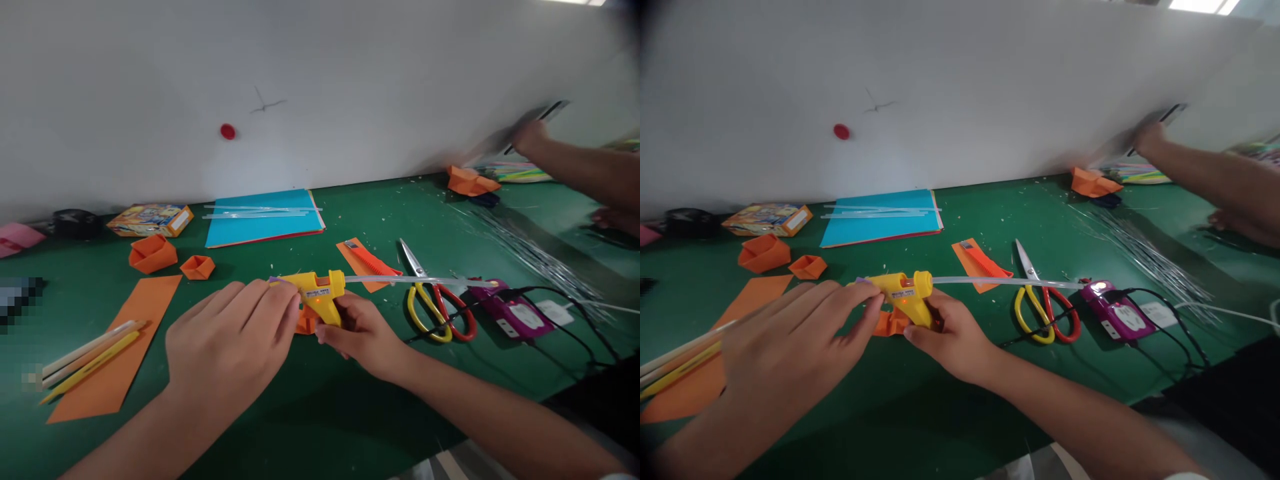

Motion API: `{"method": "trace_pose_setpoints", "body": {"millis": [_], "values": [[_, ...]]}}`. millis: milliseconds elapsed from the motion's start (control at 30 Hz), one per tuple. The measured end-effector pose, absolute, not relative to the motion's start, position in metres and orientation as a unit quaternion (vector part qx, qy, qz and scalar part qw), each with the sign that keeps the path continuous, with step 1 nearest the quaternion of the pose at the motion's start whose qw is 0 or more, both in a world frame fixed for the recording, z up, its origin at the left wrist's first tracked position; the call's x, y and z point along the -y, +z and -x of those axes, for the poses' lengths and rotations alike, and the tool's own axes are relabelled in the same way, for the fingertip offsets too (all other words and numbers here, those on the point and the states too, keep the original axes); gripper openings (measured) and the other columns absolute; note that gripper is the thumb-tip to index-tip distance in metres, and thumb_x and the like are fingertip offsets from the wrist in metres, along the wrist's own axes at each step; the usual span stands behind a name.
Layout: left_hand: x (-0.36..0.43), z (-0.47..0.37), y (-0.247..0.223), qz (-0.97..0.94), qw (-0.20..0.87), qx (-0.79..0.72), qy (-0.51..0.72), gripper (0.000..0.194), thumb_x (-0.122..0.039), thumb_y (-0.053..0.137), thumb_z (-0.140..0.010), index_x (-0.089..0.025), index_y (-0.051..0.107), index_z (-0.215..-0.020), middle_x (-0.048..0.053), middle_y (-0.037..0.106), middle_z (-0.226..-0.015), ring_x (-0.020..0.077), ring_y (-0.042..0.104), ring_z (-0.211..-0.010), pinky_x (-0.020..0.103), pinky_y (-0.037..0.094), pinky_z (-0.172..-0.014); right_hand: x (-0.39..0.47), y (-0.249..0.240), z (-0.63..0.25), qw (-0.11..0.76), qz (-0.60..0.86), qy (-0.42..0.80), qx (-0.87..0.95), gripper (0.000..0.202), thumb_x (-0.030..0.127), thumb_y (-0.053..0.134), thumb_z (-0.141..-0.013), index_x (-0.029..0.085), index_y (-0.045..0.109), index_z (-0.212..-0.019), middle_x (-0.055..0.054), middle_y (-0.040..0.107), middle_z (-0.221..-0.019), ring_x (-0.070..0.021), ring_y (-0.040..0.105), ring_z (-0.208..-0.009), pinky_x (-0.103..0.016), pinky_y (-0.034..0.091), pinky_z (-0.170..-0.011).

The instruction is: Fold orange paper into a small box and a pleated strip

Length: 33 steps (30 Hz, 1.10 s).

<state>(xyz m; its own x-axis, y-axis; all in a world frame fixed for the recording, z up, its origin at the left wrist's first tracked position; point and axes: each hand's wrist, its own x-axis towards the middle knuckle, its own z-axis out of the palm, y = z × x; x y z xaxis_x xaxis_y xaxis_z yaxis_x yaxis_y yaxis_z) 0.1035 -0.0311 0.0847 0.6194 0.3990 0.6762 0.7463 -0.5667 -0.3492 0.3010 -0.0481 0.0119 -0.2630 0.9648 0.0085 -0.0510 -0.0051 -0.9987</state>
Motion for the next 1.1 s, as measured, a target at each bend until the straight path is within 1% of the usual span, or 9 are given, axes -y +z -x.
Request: {"method": "trace_pose_setpoints", "body": {"millis": [200,333,467,700,833,1000,1100], "values": [[0.029,-0.103,0.08,0.842,0.33,0.33,-0.27,0.006,-0.021,0.071,-0.086,-0.017,0.067,-0.09,-0.002,0.067,-0.068,0.0157,0.062,-0.063,0.031,0.038,-0.056,0.048,0.014,-0.3,0.445,0.412,0.583,0.54,0.018,0.03,0.07,-0.082,0.019,0.055,-0.083,0.005,0.048,-0.066,-0.0082,0.041,-0.051,-0.024,0.03,-0.046],[0.025,-0.105,0.076,0.841,0.332,0.333,-0.266,0.005,-0.022,0.068,-0.089,-0.018,0.067,-0.087,-0.002,0.065,-0.066,0.0144,0.06,-0.06,0.03,0.037,-0.055,0.047,0.013,-0.299,0.452,0.412,0.587,0.53,0.018,0.029,0.07,-0.081,0.019,0.056,-0.085,0.004,0.051,-0.07,-0.0081,0.042,-0.051,-0.024,0.032,-0.047],[0.021,-0.107,0.076,0.846,0.33,0.323,-0.266,0.005,-0.019,0.065,-0.091,-0.016,0.066,-0.086,-0.001,0.066,-0.067,0.0133,0.059,-0.059,0.028,0.036,-0.055,0.047,0.012,-0.299,0.45,0.421,0.591,0.52,0.018,0.028,0.07,-0.081,0.019,0.056,-0.086,0.004,0.05,-0.072,-0.0078,0.042,-0.052,-0.024,0.033,-0.047],[0.019,-0.106,0.074,0.85,0.316,0.328,-0.266,0.015,-0.018,0.061,-0.091,-0.018,0.062,-0.077,-0.004,0.057,-0.057,0.0121,0.054,-0.053,0.028,0.032,-0.052,0.047,0.013,-0.3,0.447,0.421,0.596,0.518,0.02,0.03,0.071,-0.079,0.019,0.055,-0.085,0.004,0.051,-0.072,-0.0076,0.043,-0.052,-0.023,0.034,-0.045],[0.019,-0.105,0.073,0.853,0.308,0.327,-0.266,0.012,-0.018,0.06,-0.092,-0.018,0.062,-0.08,-0.004,0.06,-0.06,0.0121,0.057,-0.055,0.028,0.034,-0.053,0.048,0.015,-0.299,0.439,0.434,0.592,0.518,0.02,0.03,0.071,-0.079,0.019,0.055,-0.084,0.003,0.053,-0.071,-0.0068,0.042,-0.048,-0.022,0.034,-0.041],[0.025,-0.105,0.076,0.865,0.27,0.322,-0.274,0.011,-0.018,0.059,-0.092,-0.019,0.061,-0.081,-0.004,0.062,-0.06,0.0122,0.06,-0.054,0.028,0.036,-0.054,0.046,0.014,-0.301,0.439,0.445,0.619,0.475,0.024,0.034,0.07,-0.08,0.021,0.054,-0.093,0.003,0.06,-0.071,-0.0077,0.044,-0.046,-0.02,0.034,-0.037],[0.029,-0.102,0.076,0.868,0.212,0.351,-0.279,0.008,-0.023,0.057,-0.092,-0.02,0.061,-0.086,-0.003,0.063,-0.063,0.0137,0.061,-0.055,0.028,0.037,-0.053,0.044,0.014,-0.302,0.442,0.444,0.62,0.472,0.025,0.035,0.071,-0.079,0.021,0.053,-0.09,0.002,0.061,-0.071,-0.008,0.046,-0.047,-0.018,0.035,-0.036]]}}
